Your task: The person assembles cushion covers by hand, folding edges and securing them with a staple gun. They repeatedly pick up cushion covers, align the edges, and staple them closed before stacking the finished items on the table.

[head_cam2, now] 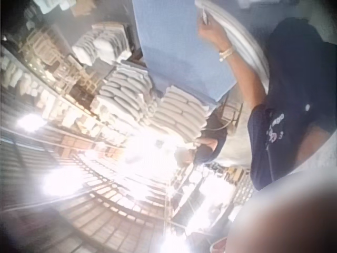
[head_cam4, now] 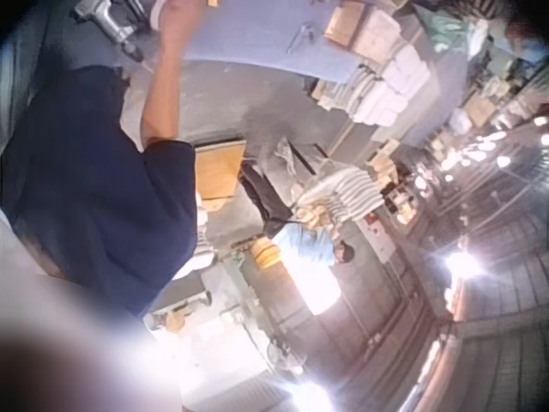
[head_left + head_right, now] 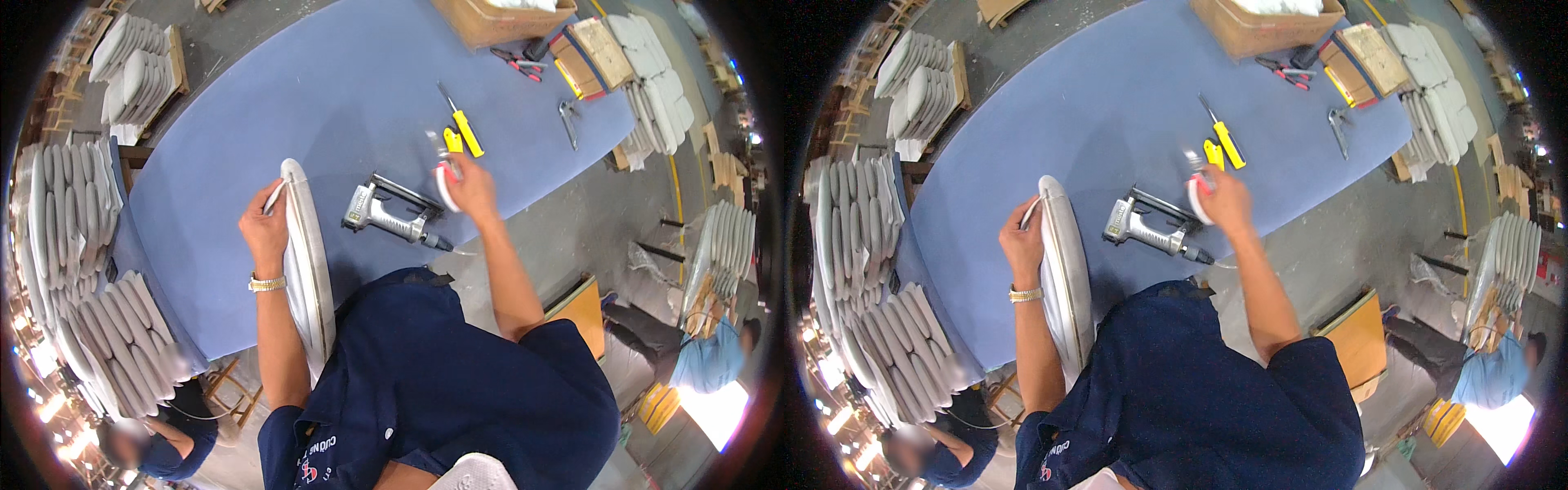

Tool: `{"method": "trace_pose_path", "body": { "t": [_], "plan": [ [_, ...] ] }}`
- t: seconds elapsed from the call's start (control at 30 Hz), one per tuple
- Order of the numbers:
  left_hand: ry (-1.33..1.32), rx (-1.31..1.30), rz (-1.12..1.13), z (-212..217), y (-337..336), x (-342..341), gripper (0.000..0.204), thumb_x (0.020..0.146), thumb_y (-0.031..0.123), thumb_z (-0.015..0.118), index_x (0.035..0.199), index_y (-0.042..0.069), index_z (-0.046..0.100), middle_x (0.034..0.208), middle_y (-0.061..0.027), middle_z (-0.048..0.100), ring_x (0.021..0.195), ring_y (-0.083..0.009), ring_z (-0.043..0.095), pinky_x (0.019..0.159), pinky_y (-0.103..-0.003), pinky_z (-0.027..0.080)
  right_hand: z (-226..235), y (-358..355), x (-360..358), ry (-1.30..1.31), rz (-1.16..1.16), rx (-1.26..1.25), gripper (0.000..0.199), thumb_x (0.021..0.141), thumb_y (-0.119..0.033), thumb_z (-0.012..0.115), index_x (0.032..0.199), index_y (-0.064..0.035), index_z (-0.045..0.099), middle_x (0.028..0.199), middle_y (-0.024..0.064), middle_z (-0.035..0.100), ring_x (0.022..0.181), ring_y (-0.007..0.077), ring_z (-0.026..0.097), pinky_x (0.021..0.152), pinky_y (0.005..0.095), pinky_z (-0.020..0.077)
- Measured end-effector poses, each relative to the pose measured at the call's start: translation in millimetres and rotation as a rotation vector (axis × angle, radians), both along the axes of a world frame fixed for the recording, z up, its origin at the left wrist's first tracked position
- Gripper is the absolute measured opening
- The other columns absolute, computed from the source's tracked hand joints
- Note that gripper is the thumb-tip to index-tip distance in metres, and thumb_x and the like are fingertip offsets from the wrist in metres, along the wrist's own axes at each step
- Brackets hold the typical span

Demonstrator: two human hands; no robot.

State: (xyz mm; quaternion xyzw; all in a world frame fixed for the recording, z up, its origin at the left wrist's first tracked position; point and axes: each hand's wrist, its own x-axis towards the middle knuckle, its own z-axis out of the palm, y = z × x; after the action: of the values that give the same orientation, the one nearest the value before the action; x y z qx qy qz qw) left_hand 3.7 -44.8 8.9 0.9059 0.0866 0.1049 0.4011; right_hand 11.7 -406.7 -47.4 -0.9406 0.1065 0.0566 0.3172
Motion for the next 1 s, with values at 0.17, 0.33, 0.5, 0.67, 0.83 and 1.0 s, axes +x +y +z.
{"method": "trace_pose_path", "body": {
  "t": [0.17,0.33,0.5,0.67,0.83,1.0],
  "plan": [
    [-0.069,-0.005,-0.088,9.1,-18.3,-4.5,0.024,0.089,0.009,0.073,0.113,0.005,0.076,0.111,-0.0137,0.076,0.102,-0.0247,0.073,0.091,-0.033,0.055,-16.2,-82.8,29.8,0.059,0.001,-0.366,0.045,0.092,-0.036,0.071,0.130,-0.0133,0.067,0.110,0.0206,0.074,0.103,0.0415,0.071,0.088,0.0473,0.0564],
    [0.165,-0.211,0.002,28.3,-18.8,-10.8,0.027,0.093,0.026,0.073,0.102,0.000,0.077,0.089,-0.0158,0.077,0.080,-0.0241,0.074,0.073,-0.034,0.055,57.1,15.0,55.2,-0.189,0.378,0.427,0.057,0.088,-0.033,0.077,0.140,-0.0152,0.062,0.138,0.0162,0.063,0.128,0.0352,0.060,0.105,0.0426,0.0483],
    [0.273,-0.323,0.066,15.9,-5.7,-6.9,0.029,0.095,0.027,0.073,0.102,-0.001,0.077,0.079,-0.0084,0.075,0.072,-0.0063,0.062,0.064,-0.027,0.050,75.6,143.9,60.4,-0.218,0.965,0.367,0.056,0.084,-0.029,0.081,0.135,-0.0123,0.065,0.143,0.0136,0.061,0.137,0.0318,0.052,0.111,0.0406,0.0446],
    [0.142,-0.292,0.130,0.2,-4.1,-16.6,0.029,0.093,0.029,0.072,0.103,0.002,0.077,0.083,-0.0140,0.076,0.069,-0.0184,0.071,0.064,-0.035,0.053,63.1,168.8,85.0,-0.063,1.055,0.338,0.051,0.081,-0.030,0.083,0.127,-0.0102,0.070,0.140,0.0104,0.063,0.133,0.0310,0.057,0.109,0.0425,0.0470],
    [0.225,-0.203,0.113,-3.6,-6.0,-15.3,0.026,0.094,0.026,0.071,0.106,0.002,0.077,0.085,-0.0119,0.077,0.074,-0.0135,0.071,0.067,-0.030,0.054,61.6,157.4,96.0,-0.081,1.104,0.340,0.044,0.083,-0.028,0.081,0.123,-0.0108,0.072,0.138,0.0106,0.065,0.123,0.0312,0.063,0.104,0.0412,0.0503],
    [0.123,-0.219,0.017,3.8,-19.1,-12.8,0.036,0.092,0.033,0.073,0.114,0.004,0.074,0.098,-0.0174,0.077,0.088,-0.0248,0.075,0.078,-0.037,0.056,53.3,158.1,101.0,-0.097,1.082,0.343,0.032,0.088,-0.029,0.075,0.113,-0.0104,0.074,0.119,0.0119,0.073,0.102,0.0344,0.070,0.088,0.0426,0.0553]
  ]
}}
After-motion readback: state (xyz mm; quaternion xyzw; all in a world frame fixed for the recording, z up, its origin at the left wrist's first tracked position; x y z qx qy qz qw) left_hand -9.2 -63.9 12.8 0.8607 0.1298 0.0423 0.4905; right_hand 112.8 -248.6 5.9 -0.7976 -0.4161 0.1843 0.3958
